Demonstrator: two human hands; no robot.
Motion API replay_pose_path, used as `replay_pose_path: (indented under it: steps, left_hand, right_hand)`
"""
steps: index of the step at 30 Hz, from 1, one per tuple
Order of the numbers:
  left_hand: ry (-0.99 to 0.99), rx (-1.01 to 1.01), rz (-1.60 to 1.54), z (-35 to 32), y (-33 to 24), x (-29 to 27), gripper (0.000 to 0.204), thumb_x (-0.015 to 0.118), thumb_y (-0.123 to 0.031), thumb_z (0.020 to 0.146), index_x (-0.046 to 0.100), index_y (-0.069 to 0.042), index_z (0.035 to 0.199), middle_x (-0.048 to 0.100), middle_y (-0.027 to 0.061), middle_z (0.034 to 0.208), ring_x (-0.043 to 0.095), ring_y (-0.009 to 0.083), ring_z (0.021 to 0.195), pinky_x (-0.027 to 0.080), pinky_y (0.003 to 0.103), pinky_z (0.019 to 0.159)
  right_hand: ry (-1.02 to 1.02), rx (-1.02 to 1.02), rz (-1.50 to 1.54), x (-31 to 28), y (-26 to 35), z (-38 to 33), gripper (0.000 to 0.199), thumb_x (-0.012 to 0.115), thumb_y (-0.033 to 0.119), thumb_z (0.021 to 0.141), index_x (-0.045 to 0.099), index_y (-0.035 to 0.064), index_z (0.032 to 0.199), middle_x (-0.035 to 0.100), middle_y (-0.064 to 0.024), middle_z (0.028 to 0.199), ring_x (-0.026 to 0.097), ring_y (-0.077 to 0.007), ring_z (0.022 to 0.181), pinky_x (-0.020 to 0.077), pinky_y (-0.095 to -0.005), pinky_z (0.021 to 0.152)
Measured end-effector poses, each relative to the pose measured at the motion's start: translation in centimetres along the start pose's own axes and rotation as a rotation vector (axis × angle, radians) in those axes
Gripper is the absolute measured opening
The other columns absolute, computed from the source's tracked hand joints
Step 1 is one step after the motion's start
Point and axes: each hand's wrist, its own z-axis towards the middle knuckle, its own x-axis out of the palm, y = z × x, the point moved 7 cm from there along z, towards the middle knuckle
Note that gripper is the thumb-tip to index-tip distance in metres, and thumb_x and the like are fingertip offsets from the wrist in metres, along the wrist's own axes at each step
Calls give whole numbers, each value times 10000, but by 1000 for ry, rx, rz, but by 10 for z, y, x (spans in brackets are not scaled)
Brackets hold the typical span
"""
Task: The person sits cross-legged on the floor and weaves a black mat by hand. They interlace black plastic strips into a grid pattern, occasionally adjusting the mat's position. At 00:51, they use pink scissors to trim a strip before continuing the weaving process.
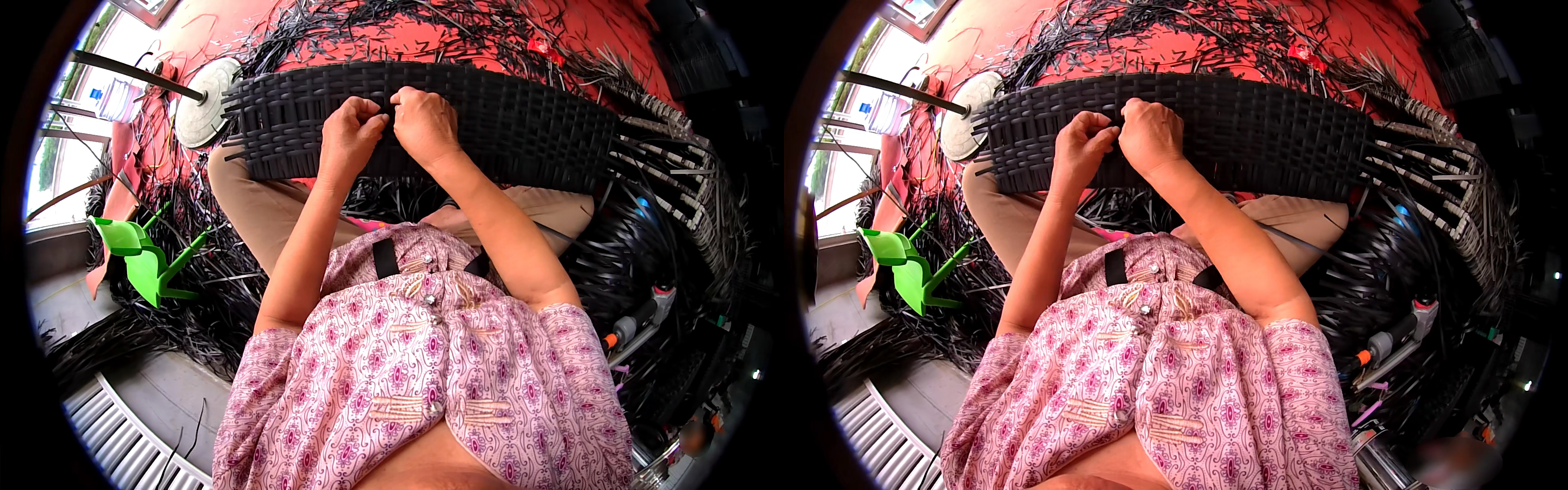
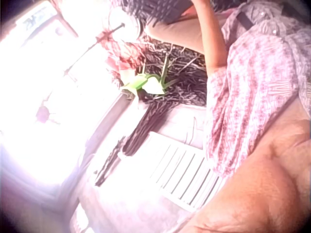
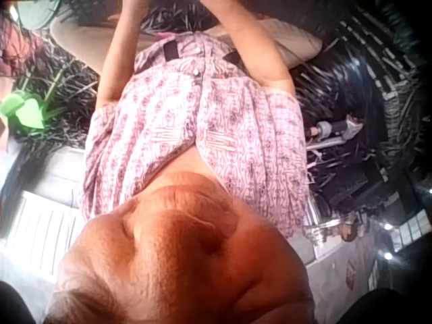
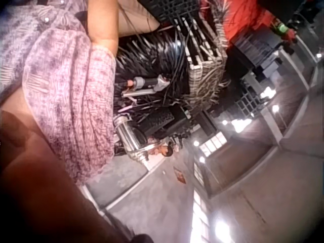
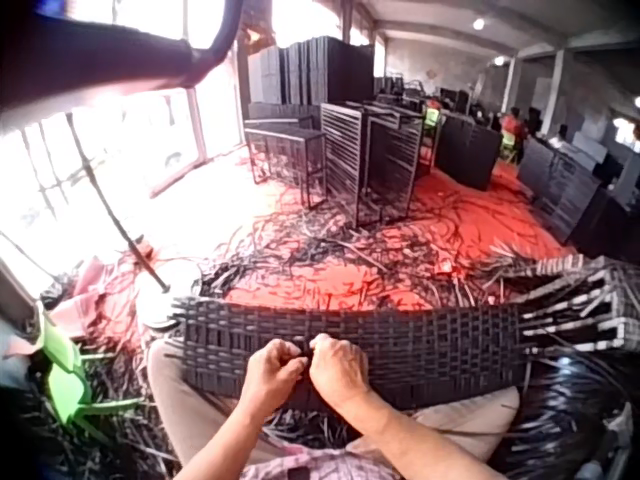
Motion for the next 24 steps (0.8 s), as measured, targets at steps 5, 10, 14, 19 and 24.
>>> replay_pose_path:
  steps: [5,10,14,19,24]
  left_hand:
    - [-117,73,-9,-7,1,-3,96,701,-73,914,647,-8,960,670,28,805,631,76,701,516,230,630]
    - [-140,23,-278,-8,10,-37,53,671,-36,924,631,-6,942,684,34,897,649,90,772,513,233,687]
    - [-145,-26,-458,-11,19,-63,49,652,-83,966,631,-39,964,677,28,920,691,122,830,526,240,735]
    - [-412,-18,-523,-16,3,-119,67,654,-85,968,621,-29,952,662,34,868,682,128,766,546,248,704]
    - [-420,290,-392,-48,-76,-152,44,656,-52,968,637,-13,965,671,26,876,642,81,756,536,226,733]
  right_hand:
    - [96,-9,99,-4,2,2,256,675,153,824,736,42,1047,730,-212,898,714,-366,883,554,-455,810]
    - [358,61,325,-18,3,-9,631,803,150,710,595,22,1292,703,-130,907,687,-314,901,519,-412,859]
    - [-54,-454,-10,-42,43,-23,591,734,17,701,578,89,1266,668,-65,889,649,-255,871,462,-394,829]
    - [-111,-456,26,-35,41,-17,515,714,9,739,602,99,1234,638,-51,943,631,-241,931,472,-389,854]
    - [-5,-448,438,-40,62,-6,412,742,93,838,630,38,1231,680,-104,1094,668,-233,1035,524,-332,928]
